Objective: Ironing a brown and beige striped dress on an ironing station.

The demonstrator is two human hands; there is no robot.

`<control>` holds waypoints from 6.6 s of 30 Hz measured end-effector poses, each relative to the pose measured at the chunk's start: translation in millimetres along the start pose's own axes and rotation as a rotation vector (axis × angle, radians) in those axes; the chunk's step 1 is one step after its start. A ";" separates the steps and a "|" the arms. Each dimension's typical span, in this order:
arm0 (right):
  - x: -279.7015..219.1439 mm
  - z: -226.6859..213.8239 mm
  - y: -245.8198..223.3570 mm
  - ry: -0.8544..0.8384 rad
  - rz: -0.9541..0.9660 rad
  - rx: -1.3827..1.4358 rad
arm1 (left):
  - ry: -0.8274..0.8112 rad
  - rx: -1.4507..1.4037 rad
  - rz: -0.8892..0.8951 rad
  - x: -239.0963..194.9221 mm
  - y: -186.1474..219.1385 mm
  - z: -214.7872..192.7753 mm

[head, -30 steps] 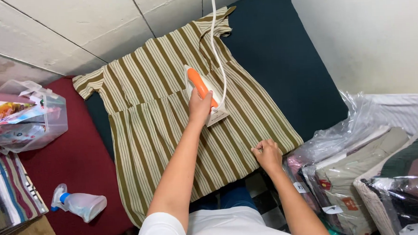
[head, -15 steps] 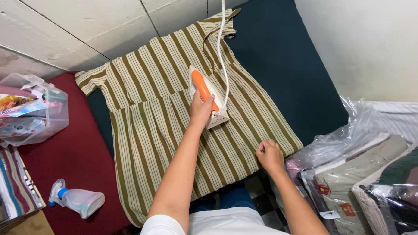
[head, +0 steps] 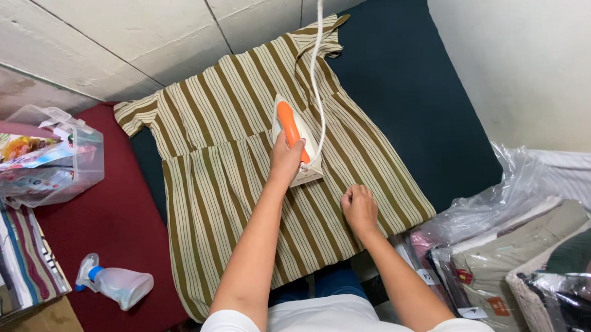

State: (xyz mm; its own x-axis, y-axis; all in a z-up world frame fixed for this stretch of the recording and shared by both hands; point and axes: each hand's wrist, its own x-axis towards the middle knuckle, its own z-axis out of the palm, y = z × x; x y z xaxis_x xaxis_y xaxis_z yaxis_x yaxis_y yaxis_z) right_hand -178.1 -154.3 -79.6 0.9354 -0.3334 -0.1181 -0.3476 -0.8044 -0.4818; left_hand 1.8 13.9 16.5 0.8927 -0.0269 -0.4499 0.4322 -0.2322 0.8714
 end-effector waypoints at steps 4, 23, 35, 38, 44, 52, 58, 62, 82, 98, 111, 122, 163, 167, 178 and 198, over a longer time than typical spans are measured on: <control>4.1 -3.7 -12.1 0.013 -0.037 0.009 | 0.006 0.035 -0.045 6.8 -21.1 6.2; 29.5 -64.2 -38.8 0.213 -0.080 0.273 | 0.038 -0.004 0.124 -16.1 -38.2 29.9; 144.6 -16.7 -159.4 -0.046 -0.261 0.002 | -0.410 0.831 0.592 -228.7 -149.1 -26.1; 136.9 -31.6 -167.1 -0.251 -0.033 0.195 | -0.433 0.934 0.669 -233.7 -186.2 -28.0; 47.5 -62.8 -148.3 -0.174 -0.061 0.111 | -0.489 0.795 0.686 -233.7 -209.1 -28.4; -48.5 -83.1 -86.8 -0.223 -0.014 -0.027 | -0.549 0.685 0.680 -228.5 -208.6 -42.7; -44.3 -55.6 -128.7 -0.244 -0.209 0.036 | -0.577 0.707 0.640 -230.7 -231.1 -30.5; -6.6 -26.6 -166.7 -0.255 -0.178 -0.008 | -0.579 0.684 0.628 -227.3 -229.4 -35.6; -31.1 -16.9 -185.7 -0.323 -0.035 -0.051 | 0.871 0.747 -0.326 -287.4 -266.5 -256.0; 40.6 -3.8 -236.6 -0.223 -0.046 -0.002 | 0.649 0.068 -0.060 -295.6 -370.6 -301.0; -40.1 -42.6 -203.7 -0.313 -0.104 -0.171 | 0.283 0.632 0.637 -295.9 -212.2 -199.6; 87.9 73.5 -297.1 -0.376 -0.860 -0.461 | 0.060 0.630 0.568 -300.9 -293.1 -155.5; 45.2 100.7 -384.3 -0.479 -0.769 -0.450 | 0.757 0.261 -0.240 -285.9 -338.9 -284.7; -7.4 111.1 -315.6 -0.757 -0.812 -0.514 | 0.743 0.178 -0.283 -288.7 -323.3 -288.0; 7.9 117.9 -281.8 -0.497 -1.168 -0.299 | 0.755 0.782 -0.098 -293.5 -252.6 -272.3; -38.6 78.7 -219.6 -0.757 -1.011 -0.217 | 0.037 0.713 0.646 -301.5 -238.2 -164.3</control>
State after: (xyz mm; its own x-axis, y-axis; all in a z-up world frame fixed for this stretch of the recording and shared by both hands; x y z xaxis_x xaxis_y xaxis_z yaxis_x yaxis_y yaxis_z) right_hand -132.7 73.9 -37.6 0.5676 0.7742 -0.2802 0.5995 -0.6219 -0.5038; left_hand -349.3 237.1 -23.3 0.9398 -0.3289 0.0925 -0.3129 -0.7198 0.6196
